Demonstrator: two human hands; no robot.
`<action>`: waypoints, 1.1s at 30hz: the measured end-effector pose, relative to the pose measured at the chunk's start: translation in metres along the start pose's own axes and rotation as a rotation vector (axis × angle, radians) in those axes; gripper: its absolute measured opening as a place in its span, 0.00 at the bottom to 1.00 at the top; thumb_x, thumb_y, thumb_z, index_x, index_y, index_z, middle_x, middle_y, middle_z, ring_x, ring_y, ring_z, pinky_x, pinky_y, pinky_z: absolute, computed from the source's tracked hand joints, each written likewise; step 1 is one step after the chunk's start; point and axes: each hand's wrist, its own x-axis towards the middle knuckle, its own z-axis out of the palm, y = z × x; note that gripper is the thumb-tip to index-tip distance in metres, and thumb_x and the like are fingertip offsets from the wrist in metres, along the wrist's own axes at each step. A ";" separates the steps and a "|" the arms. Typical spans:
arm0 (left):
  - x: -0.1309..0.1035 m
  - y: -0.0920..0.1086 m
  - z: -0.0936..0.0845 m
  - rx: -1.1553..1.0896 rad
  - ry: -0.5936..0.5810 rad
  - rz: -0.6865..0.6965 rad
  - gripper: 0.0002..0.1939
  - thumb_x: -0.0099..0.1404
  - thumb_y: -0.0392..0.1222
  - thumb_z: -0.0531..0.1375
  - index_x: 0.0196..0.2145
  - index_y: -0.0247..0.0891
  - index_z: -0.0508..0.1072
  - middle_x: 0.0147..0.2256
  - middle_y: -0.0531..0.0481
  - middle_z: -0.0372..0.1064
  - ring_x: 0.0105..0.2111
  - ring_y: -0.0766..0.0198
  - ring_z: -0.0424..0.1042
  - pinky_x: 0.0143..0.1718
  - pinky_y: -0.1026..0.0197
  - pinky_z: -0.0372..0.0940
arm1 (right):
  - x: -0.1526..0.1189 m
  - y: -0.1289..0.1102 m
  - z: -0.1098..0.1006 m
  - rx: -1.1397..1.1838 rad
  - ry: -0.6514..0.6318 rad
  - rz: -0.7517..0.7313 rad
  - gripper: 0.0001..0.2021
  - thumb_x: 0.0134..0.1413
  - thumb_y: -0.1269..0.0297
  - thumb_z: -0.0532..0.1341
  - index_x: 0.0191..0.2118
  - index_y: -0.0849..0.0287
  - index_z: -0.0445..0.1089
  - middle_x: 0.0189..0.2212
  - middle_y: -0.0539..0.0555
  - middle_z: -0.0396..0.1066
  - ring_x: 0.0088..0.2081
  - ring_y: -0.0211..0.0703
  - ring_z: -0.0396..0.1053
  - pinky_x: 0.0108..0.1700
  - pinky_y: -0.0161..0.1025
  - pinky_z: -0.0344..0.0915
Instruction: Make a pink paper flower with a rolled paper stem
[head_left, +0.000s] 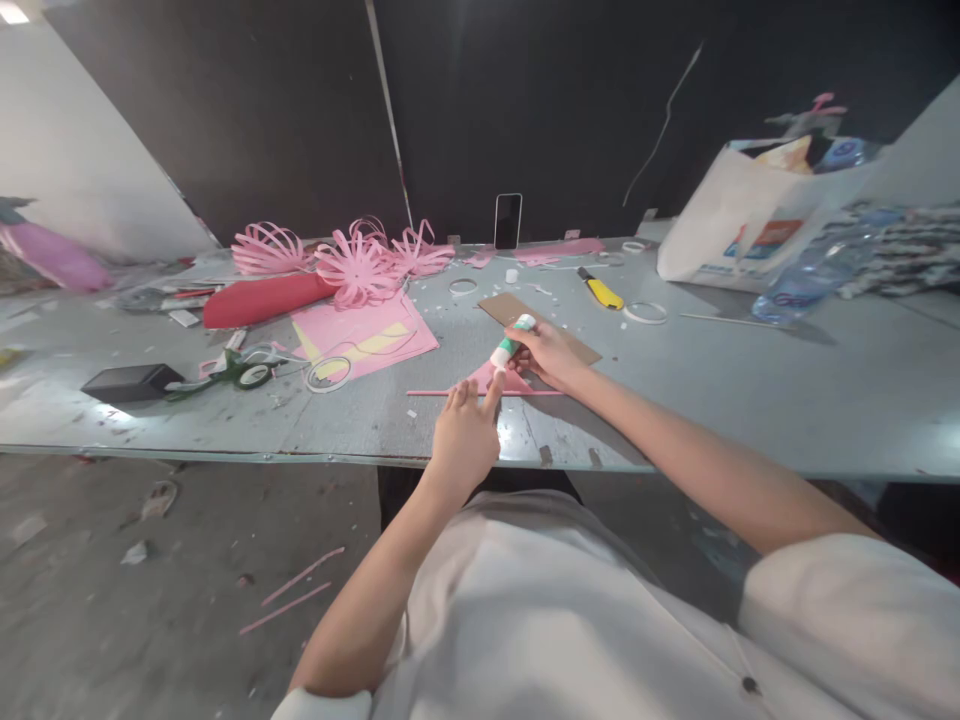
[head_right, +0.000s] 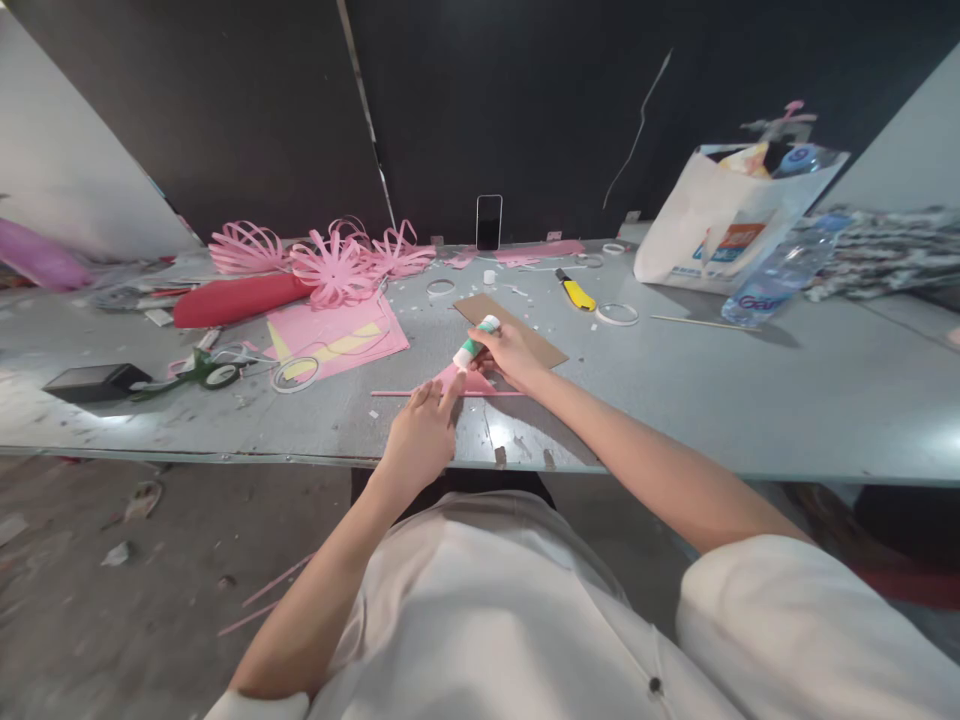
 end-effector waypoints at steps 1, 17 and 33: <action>0.000 0.000 0.000 0.009 0.008 0.008 0.33 0.78 0.33 0.51 0.78 0.38 0.53 0.67 0.32 0.67 0.69 0.48 0.65 0.70 0.46 0.62 | 0.000 0.000 0.000 -0.010 0.002 -0.001 0.15 0.57 0.57 0.75 0.33 0.56 0.70 0.22 0.52 0.75 0.20 0.38 0.71 0.22 0.34 0.68; -0.001 -0.002 -0.004 0.055 -0.060 0.068 0.31 0.74 0.31 0.55 0.73 0.41 0.64 0.70 0.29 0.63 0.71 0.41 0.63 0.67 0.41 0.66 | -0.017 -0.004 0.013 -0.125 -0.087 -0.049 0.21 0.54 0.49 0.78 0.36 0.51 0.65 0.27 0.54 0.79 0.25 0.49 0.79 0.26 0.41 0.77; -0.003 -0.002 -0.016 0.008 -0.028 0.077 0.29 0.72 0.27 0.52 0.68 0.37 0.66 0.65 0.32 0.63 0.63 0.44 0.69 0.55 0.48 0.76 | -0.015 0.002 0.013 -0.167 0.009 -0.030 0.20 0.56 0.53 0.77 0.35 0.51 0.65 0.24 0.52 0.77 0.21 0.45 0.76 0.20 0.37 0.73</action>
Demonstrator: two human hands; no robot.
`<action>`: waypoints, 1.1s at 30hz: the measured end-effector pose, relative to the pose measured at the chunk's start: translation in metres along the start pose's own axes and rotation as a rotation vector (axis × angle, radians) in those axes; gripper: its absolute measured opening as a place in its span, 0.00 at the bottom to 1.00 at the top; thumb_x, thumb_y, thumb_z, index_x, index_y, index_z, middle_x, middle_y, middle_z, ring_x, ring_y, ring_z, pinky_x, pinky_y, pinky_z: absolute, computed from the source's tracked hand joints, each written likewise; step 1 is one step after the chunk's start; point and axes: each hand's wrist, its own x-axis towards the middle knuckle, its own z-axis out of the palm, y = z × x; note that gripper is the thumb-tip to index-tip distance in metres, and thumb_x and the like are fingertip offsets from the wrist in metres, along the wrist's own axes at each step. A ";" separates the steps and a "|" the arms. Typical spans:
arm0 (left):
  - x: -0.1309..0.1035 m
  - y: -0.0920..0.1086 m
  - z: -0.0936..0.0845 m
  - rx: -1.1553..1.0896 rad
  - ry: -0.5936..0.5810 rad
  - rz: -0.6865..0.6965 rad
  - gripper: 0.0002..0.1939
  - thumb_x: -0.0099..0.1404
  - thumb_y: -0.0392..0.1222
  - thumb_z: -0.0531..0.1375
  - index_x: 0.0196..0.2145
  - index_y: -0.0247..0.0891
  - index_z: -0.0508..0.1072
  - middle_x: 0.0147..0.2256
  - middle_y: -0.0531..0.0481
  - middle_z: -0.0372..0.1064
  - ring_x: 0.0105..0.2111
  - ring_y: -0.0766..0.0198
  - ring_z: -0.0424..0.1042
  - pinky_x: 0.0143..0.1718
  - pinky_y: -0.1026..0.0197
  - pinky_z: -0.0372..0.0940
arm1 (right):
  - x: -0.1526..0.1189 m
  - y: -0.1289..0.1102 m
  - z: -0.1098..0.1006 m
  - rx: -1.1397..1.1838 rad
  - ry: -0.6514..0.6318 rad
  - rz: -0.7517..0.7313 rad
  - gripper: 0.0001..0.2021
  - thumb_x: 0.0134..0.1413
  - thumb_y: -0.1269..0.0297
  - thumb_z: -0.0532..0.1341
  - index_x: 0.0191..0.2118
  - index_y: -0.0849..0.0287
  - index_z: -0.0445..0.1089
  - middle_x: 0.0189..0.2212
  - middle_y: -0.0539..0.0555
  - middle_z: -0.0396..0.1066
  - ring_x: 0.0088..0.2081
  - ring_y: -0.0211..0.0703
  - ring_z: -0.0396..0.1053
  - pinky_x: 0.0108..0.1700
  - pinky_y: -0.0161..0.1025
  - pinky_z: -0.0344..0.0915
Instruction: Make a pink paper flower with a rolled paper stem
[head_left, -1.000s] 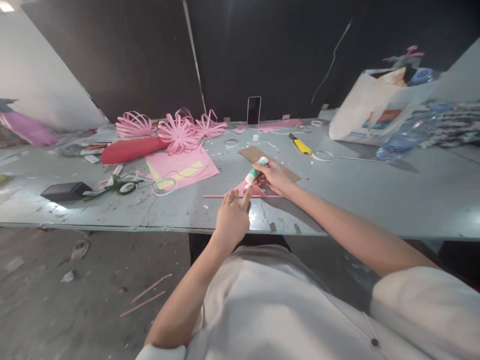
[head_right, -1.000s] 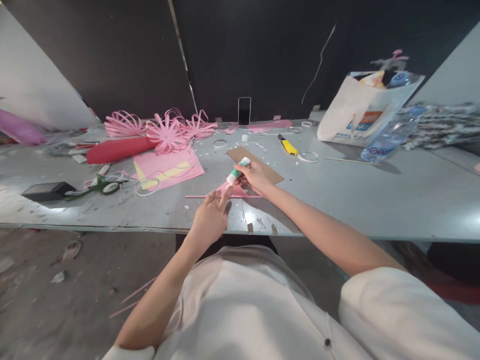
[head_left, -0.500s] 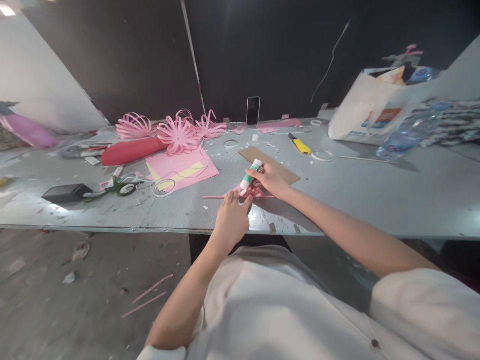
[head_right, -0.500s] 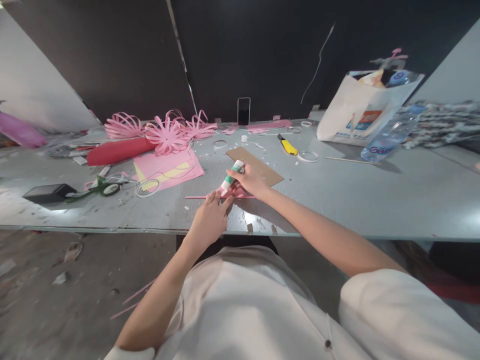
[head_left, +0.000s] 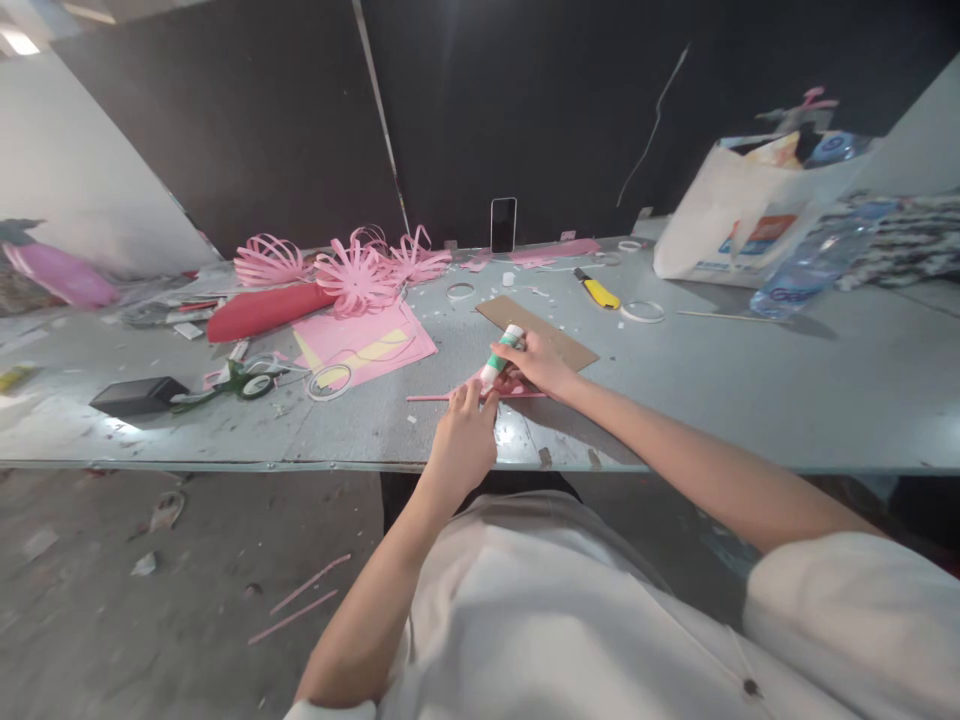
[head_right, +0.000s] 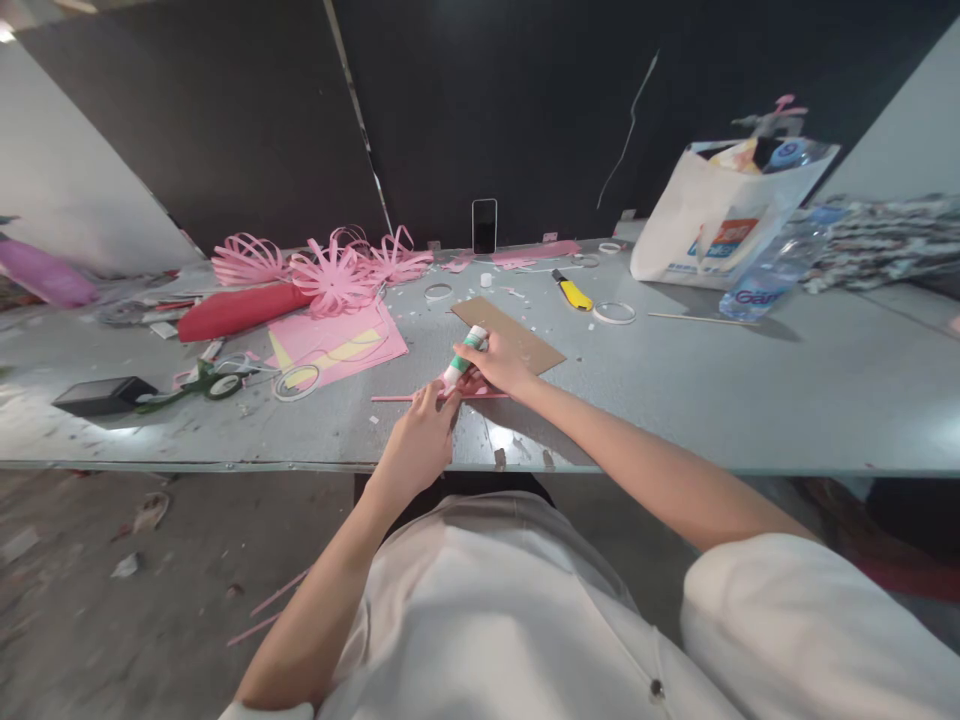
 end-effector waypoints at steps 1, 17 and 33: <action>0.000 -0.001 0.001 0.010 0.003 0.010 0.28 0.72 0.27 0.52 0.67 0.35 0.66 0.65 0.32 0.64 0.64 0.44 0.68 0.58 0.47 0.75 | 0.000 0.000 0.000 0.005 0.005 -0.003 0.20 0.56 0.53 0.77 0.35 0.51 0.65 0.23 0.51 0.77 0.21 0.44 0.76 0.19 0.37 0.73; 0.001 -0.001 0.008 0.054 -0.005 0.026 0.33 0.71 0.26 0.50 0.72 0.30 0.63 0.70 0.33 0.62 0.68 0.41 0.62 0.66 0.43 0.68 | -0.003 -0.008 0.003 0.028 0.003 -0.118 0.23 0.56 0.48 0.77 0.34 0.50 0.62 0.23 0.51 0.78 0.21 0.47 0.77 0.23 0.40 0.75; 0.003 -0.002 0.013 0.085 -0.023 0.028 0.31 0.73 0.29 0.51 0.72 0.30 0.65 0.72 0.33 0.60 0.69 0.41 0.61 0.65 0.45 0.68 | 0.004 0.002 0.001 0.152 0.038 -0.052 0.24 0.54 0.44 0.77 0.29 0.55 0.69 0.23 0.56 0.79 0.21 0.43 0.75 0.20 0.35 0.68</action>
